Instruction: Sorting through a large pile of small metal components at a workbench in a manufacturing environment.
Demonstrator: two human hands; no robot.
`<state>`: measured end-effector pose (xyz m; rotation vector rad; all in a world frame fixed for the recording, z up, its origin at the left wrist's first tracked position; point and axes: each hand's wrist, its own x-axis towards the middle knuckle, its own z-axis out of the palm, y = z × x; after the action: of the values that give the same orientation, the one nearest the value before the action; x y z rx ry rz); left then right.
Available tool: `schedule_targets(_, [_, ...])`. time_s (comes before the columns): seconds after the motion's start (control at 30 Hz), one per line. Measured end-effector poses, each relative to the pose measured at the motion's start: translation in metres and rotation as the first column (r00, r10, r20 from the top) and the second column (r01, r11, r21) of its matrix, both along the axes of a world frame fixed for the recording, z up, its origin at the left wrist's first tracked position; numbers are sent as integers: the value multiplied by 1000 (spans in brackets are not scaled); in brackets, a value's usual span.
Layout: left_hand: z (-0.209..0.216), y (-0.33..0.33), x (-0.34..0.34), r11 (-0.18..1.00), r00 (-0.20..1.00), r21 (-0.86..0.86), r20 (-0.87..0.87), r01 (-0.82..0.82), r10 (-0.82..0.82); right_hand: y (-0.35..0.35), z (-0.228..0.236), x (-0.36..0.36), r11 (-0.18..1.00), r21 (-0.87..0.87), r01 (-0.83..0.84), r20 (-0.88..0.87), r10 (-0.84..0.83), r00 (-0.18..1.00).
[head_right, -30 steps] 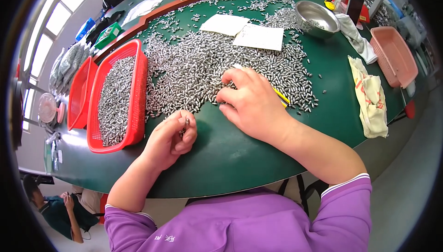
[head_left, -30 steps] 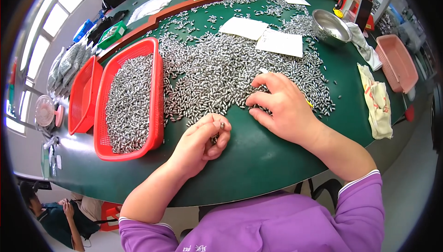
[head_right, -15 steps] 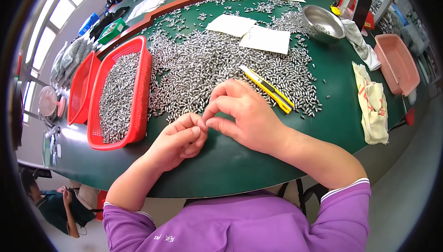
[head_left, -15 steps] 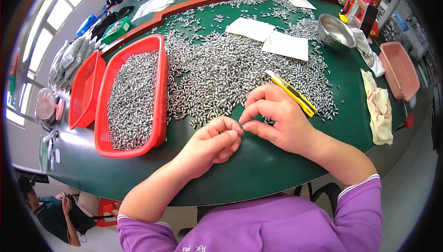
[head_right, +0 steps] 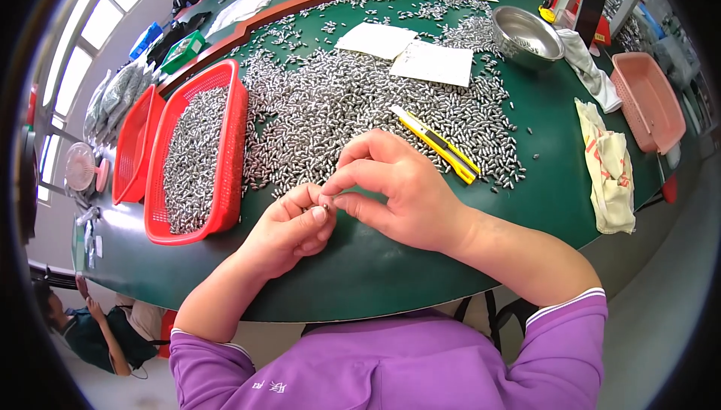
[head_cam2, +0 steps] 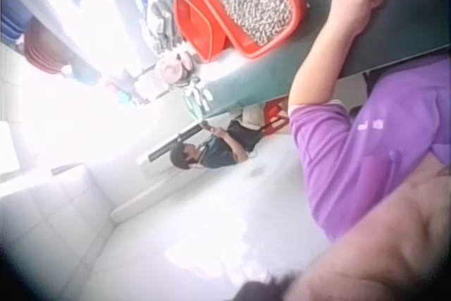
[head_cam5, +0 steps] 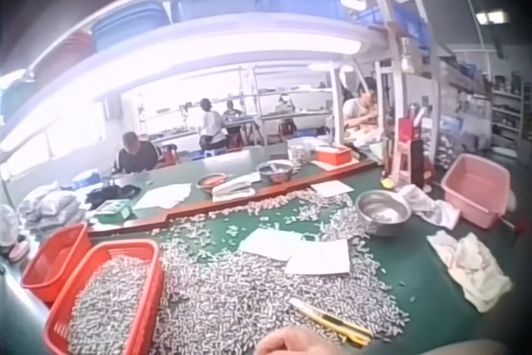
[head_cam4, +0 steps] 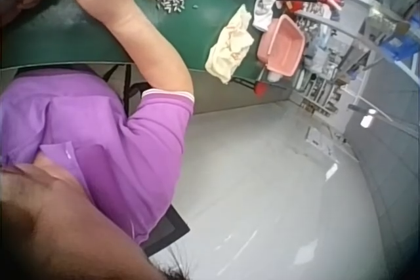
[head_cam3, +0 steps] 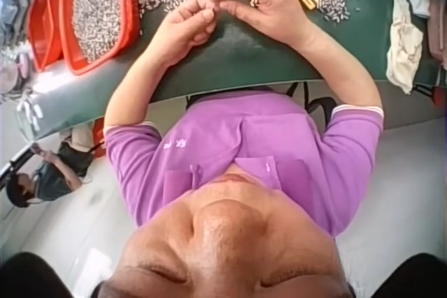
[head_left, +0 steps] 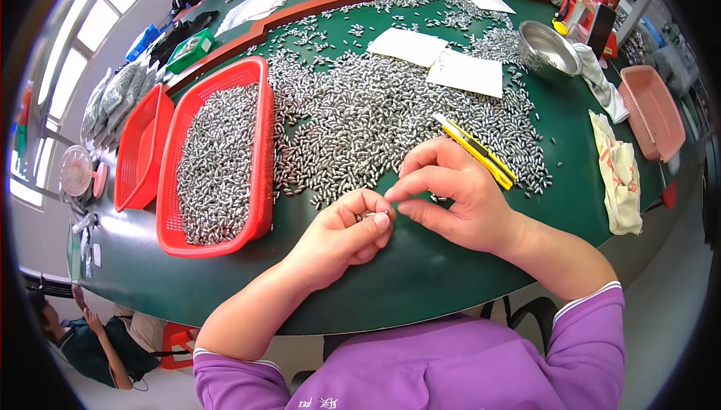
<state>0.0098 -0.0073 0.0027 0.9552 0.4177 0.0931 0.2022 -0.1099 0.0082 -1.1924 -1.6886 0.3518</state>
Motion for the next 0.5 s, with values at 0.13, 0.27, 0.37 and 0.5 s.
schedule_targets(0.13, [-1, 0, 0, 1000, 1000, -2, 10, -7, 7, -1, 1, -1, 994, 98, 51, 115, -62, 991])
schedule_targets(0.27, [-2, 0, -1, 1000, 1000, -18, 16, -21, 21, 1, 0, -2, 990, 125, 58, 148, -77, 986])
schedule_targets(0.37, [-1, 0, 0, 1000, 999, -24, 32, -13, 14, 0, 1, 0, 988, 138, 64, 166, -87, 982])
schedule_targets(0.5, [0, 0, 1, 1000, 999, -12, 45, -20, 21, 3, -1, 13, 951, 144, 272, 326, -305, 895])
